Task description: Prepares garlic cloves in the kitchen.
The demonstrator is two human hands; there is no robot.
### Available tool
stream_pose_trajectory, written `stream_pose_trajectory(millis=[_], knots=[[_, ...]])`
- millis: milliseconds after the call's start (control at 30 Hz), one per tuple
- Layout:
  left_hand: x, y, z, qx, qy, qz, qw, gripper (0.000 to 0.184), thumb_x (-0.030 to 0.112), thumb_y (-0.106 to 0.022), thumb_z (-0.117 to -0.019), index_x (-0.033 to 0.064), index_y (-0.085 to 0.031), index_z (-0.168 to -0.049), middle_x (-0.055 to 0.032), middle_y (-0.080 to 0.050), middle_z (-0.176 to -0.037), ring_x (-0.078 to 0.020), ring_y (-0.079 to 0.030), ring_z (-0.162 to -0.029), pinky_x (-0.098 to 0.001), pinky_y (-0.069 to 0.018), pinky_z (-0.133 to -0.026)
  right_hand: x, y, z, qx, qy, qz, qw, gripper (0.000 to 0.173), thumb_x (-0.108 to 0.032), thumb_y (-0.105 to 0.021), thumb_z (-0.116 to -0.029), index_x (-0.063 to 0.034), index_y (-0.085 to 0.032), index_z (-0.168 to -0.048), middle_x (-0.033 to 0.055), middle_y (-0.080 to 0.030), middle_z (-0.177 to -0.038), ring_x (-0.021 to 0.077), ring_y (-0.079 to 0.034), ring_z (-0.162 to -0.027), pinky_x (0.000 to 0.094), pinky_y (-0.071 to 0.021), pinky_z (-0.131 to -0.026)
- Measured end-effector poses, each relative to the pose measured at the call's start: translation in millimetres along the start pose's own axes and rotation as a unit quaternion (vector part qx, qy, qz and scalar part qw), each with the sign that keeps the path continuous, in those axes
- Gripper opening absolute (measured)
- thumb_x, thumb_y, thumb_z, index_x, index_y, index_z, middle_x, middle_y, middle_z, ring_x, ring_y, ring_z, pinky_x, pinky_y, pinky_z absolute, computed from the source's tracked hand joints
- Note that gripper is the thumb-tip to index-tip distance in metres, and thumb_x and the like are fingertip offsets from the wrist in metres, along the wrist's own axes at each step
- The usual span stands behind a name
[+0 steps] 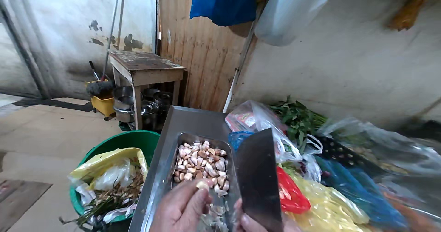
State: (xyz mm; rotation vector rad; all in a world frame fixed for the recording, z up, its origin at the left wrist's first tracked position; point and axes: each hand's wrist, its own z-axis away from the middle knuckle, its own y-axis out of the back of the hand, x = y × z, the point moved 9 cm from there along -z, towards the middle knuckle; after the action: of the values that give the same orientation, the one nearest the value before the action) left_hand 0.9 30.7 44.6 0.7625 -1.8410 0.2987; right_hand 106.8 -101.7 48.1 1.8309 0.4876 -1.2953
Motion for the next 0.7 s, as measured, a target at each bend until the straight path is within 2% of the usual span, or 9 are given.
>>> stream_pose_trajectory(millis=[67, 133, 233, 300, 400, 700], knots=[[1.9, 2.5, -1.3, -0.006, -0.016, -0.045, 0.999, 0.030, 0.011, -0.047, -0.1073, -0.0058, -0.067, -0.123, -0.0120, -0.073, -0.102, -0.0129, -0.070, -0.085, -0.0298, -0.0596, -0.076, 2.3, 11.1, -2.7, 0.017, -0.004, 0.071, 0.997, 0.029, -0.012, -0.052, -0.1023, 0.0048, -0.064, -0.123, 0.0059, -0.072, -0.089, 0.0081, -0.067, -0.069, 0.0279, -0.0571, -0.065], [9.2, -8.1, 0.7, -0.034, -0.050, -0.108, 0.992, 0.029, 0.008, -0.052, -0.1043, -0.0071, -0.067, -0.124, -0.0187, -0.073, -0.103, -0.0223, -0.072, -0.088, -0.0380, -0.0602, -0.081, 0.5, 11.1, -3.1, -0.001, -0.007, 0.146, 0.989, 0.037, -0.015, -0.051, -0.1039, 0.0043, -0.063, -0.133, 0.0109, -0.074, -0.093, 0.0169, -0.068, -0.074, 0.0378, -0.0568, -0.070], [16.0, -22.0, 0.8, -0.045, -0.085, -0.180, 0.979, 0.027, 0.006, -0.059, -0.0992, -0.0057, -0.070, -0.121, -0.0202, -0.070, -0.099, -0.0267, -0.069, -0.085, -0.0398, -0.0584, -0.079, -10.5, 0.4, -0.6, -0.022, 0.034, 0.192, 0.980, 0.031, -0.014, -0.051, -0.1041, 0.0040, -0.068, -0.123, 0.0154, -0.075, -0.094, 0.0285, -0.072, -0.079, 0.0497, -0.0580, -0.076], [16.5, -25.2, 0.4, -0.041, -0.102, -0.219, 0.970, 0.026, 0.005, -0.061, -0.0973, -0.0043, -0.072, -0.119, -0.0204, -0.070, -0.101, -0.0288, -0.069, -0.089, -0.0405, -0.0583, -0.081, -14.1, -3.5, 0.9, -0.023, 0.040, 0.209, 0.977, 0.030, -0.012, -0.055, -0.1025, 0.0032, -0.064, -0.127, 0.0161, -0.075, -0.090, 0.0310, -0.073, -0.075, 0.0508, -0.0586, -0.071], [16.7, -28.5, -0.4, -0.042, -0.106, -0.261, 0.959, 0.025, 0.007, -0.061, -0.0976, -0.0051, -0.073, -0.116, -0.0214, -0.070, -0.101, -0.0308, -0.070, -0.091, -0.0403, -0.0586, -0.083, -13.5, -8.1, 0.4, -0.044, 0.029, 0.228, 0.972, 0.040, -0.012, -0.057, -0.1016, 0.0024, -0.057, -0.139, 0.0197, -0.073, -0.088, 0.0367, -0.072, -0.074, 0.0555, -0.0573, -0.070], [30.1, -32.5, 5.0, -0.001, -0.191, -0.318, 0.929, 0.021, 0.007, -0.063, -0.0972, -0.0049, -0.074, -0.110, -0.0207, -0.071, -0.093, -0.0303, -0.071, -0.085, -0.0365, -0.0588, -0.078, -18.7, -7.7, 1.3, -0.031, 0.007, 0.241, 0.970, 0.037, -0.013, -0.054, -0.1023, 0.0002, -0.059, -0.137, 0.0220, -0.073, -0.088, 0.0409, -0.072, -0.079, 0.0590, -0.0557, -0.072]])
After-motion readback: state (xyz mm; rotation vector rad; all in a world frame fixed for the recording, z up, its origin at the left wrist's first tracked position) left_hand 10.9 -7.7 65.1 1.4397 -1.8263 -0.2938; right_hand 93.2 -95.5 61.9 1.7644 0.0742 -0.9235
